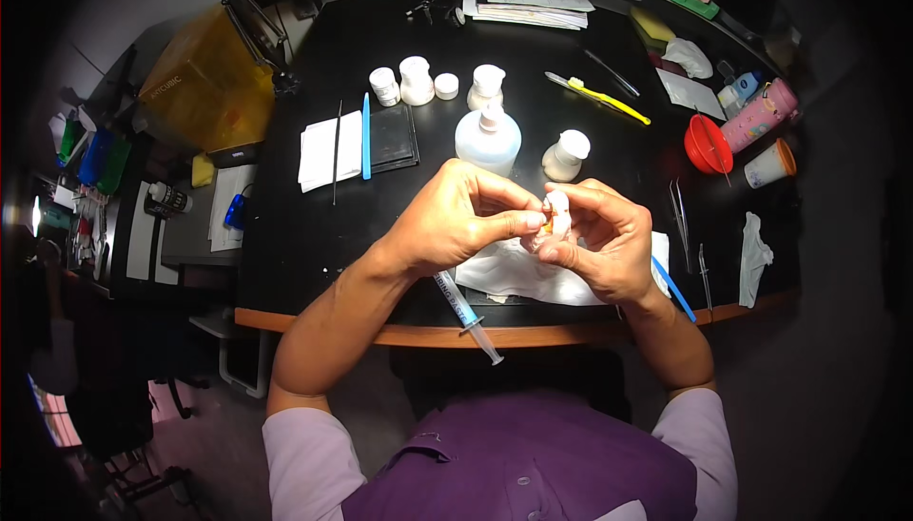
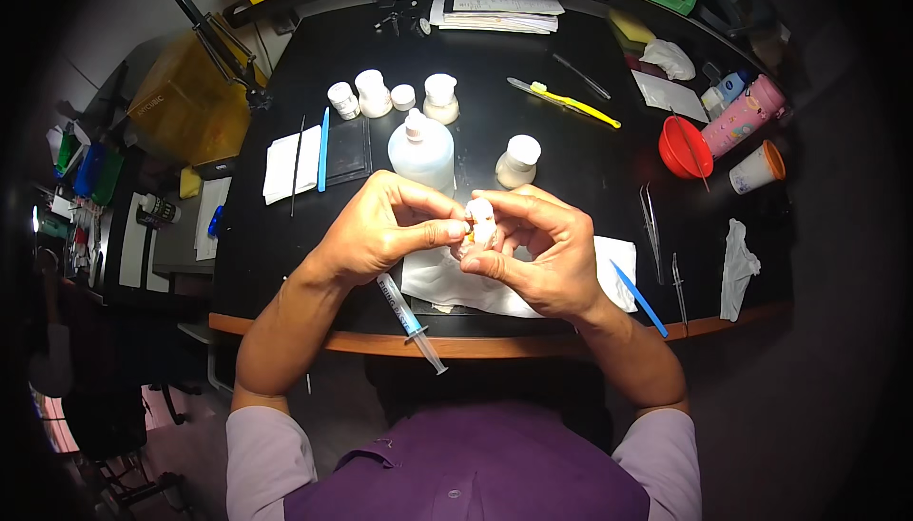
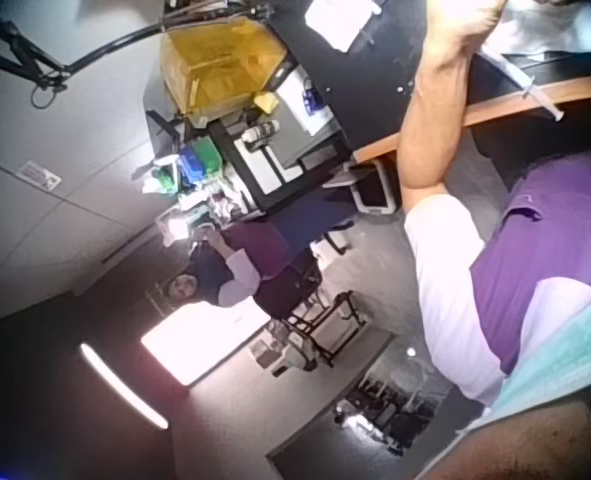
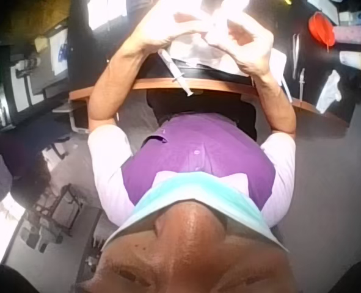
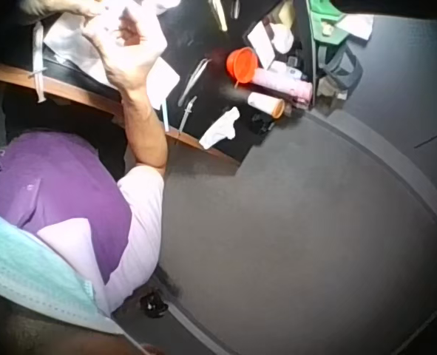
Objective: The person cleans a dental bridge by hand, places it on a ceramic surface, and then uses their finger to press buttons on the control panel of a dental furnace.
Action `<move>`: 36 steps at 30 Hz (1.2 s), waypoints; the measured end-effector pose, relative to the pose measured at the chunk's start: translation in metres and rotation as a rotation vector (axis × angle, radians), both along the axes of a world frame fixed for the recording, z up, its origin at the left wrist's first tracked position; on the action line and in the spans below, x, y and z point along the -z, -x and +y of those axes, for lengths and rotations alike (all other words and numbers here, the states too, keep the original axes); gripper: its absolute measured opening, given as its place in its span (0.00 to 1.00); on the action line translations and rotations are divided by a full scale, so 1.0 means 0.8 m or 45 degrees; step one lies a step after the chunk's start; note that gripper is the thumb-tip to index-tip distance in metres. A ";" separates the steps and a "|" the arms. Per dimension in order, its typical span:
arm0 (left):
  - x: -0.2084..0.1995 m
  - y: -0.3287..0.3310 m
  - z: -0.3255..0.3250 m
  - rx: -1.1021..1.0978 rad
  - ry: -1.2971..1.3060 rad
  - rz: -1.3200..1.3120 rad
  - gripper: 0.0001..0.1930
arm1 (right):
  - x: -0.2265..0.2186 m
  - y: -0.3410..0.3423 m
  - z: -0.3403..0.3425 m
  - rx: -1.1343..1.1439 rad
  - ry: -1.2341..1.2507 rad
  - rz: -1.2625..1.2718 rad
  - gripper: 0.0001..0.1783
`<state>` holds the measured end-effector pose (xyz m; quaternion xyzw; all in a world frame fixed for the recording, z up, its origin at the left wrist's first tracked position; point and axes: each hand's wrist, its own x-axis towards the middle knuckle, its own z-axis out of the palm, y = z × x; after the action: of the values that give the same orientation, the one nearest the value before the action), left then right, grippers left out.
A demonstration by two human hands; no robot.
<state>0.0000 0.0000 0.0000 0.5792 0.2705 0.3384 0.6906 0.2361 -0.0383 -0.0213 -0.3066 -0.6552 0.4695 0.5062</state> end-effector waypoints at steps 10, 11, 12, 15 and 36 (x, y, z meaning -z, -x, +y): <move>-0.003 0.002 0.001 0.014 0.031 0.022 0.11 | -0.003 -0.001 -0.001 -0.002 0.008 -0.007 0.32; -0.003 0.002 0.001 0.018 0.034 0.021 0.11 | -0.002 -0.001 -0.001 -0.001 0.011 -0.009 0.32; -0.004 0.002 0.002 0.011 0.032 0.021 0.11 | -0.002 0.000 0.000 0.002 0.006 0.003 0.32; -0.006 0.000 0.000 -0.038 0.030 -0.013 0.11 | 0.000 0.001 -0.001 0.042 -0.035 0.024 0.32; -0.010 -0.010 -0.017 -0.114 -0.028 -0.169 0.09 | -0.004 -0.004 -0.002 -0.011 -0.114 0.102 0.35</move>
<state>0.0083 -0.0137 0.0082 0.5504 0.2460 0.4097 0.6846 0.2393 -0.0396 -0.0179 -0.2619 -0.6559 0.4538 0.5433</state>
